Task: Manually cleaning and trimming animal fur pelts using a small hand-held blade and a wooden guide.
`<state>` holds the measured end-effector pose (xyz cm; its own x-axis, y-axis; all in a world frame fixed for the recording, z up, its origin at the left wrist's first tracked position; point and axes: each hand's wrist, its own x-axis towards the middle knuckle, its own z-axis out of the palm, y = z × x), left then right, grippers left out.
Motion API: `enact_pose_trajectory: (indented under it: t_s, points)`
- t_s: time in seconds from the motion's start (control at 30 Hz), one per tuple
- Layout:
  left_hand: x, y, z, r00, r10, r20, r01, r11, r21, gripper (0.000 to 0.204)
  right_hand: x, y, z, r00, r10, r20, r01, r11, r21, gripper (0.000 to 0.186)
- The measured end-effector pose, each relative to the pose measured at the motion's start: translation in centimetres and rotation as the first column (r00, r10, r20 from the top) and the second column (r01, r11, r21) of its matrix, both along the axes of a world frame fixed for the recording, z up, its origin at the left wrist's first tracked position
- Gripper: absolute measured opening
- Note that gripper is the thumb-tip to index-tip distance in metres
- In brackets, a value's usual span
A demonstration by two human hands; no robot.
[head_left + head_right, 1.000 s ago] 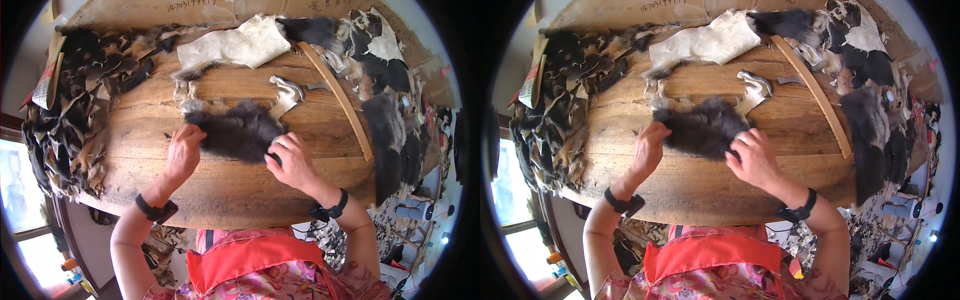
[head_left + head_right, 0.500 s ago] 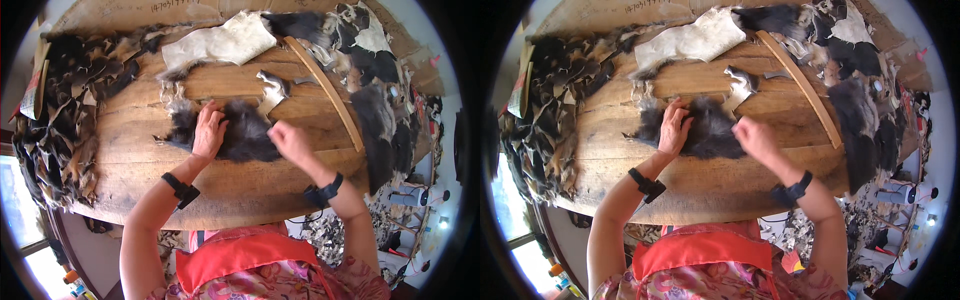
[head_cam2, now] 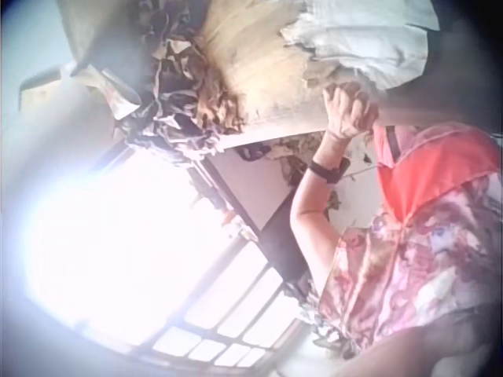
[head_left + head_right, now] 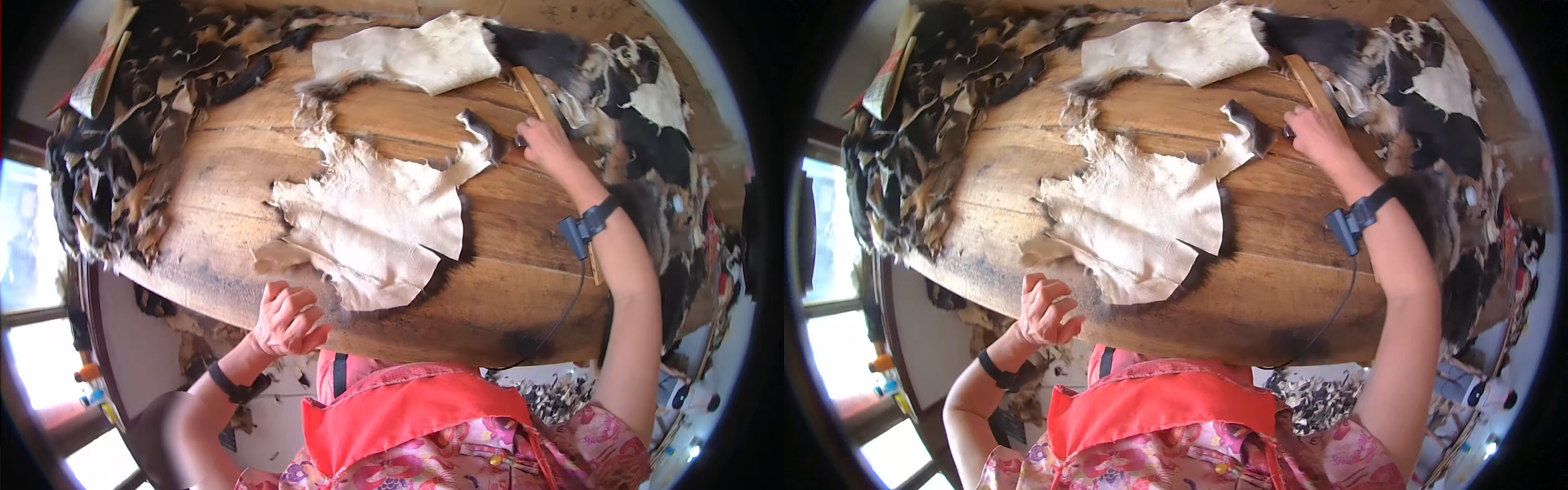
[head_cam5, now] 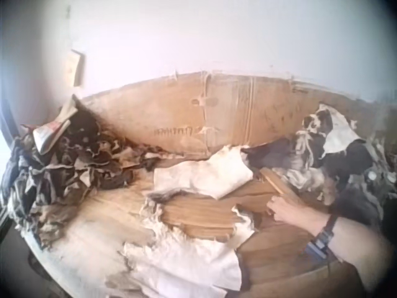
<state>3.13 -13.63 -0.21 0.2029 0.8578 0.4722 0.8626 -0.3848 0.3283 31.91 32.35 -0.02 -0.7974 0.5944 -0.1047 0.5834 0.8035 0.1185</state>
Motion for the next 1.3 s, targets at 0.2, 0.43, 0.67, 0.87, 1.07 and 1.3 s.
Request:
enact_pose_trajectory:
  t_s: [0.2, 0.43, 0.67, 0.87, 1.07, 1.3]
  points:
    - [8.4, 7.5, 0.0, 0.959, 0.250, 0.132, -0.226, 0.959, -0.168, 0.039, -0.2, -0.2, 1.7, 0.774, -0.158, -0.613, -0.205, 0.854, -0.478, 0.025]
    - [10.6, 7.3, -2.6, 0.931, 0.357, 0.083, -0.326, 0.910, -0.254, 0.033, 11.1, -2.8, -0.1, 0.862, -0.115, -0.494, 0.086, 0.993, -0.082, 0.037]
    - [11.2, 6.0, -3.1, 0.858, 0.468, 0.212, -0.417, 0.875, -0.246, 0.047, 20.5, -6.2, -1.4, 0.925, -0.265, -0.273, 0.279, 0.960, 0.011, 0.054]
    - [10.3, 7.2, -3.1, 0.769, 0.622, -0.147, -0.632, 0.705, -0.322, 0.068, 20.8, -6.2, -0.4, 0.825, -0.397, -0.402, 0.256, 0.897, -0.361, 0.036]
    - [10.0, 7.4, -4.1, 0.753, 0.656, -0.052, -0.634, 0.701, -0.327, 0.076, 11.5, -16.8, 1.5, 0.851, -0.123, -0.511, -0.103, 0.915, -0.391, 0.068]
    - [9.7, 7.0, -4.9, 0.679, 0.672, 0.295, -0.600, 0.740, -0.303, 0.095, 5.6, -21.4, -2.2, 0.824, 0.263, -0.503, -0.438, 0.858, -0.269, 0.074]
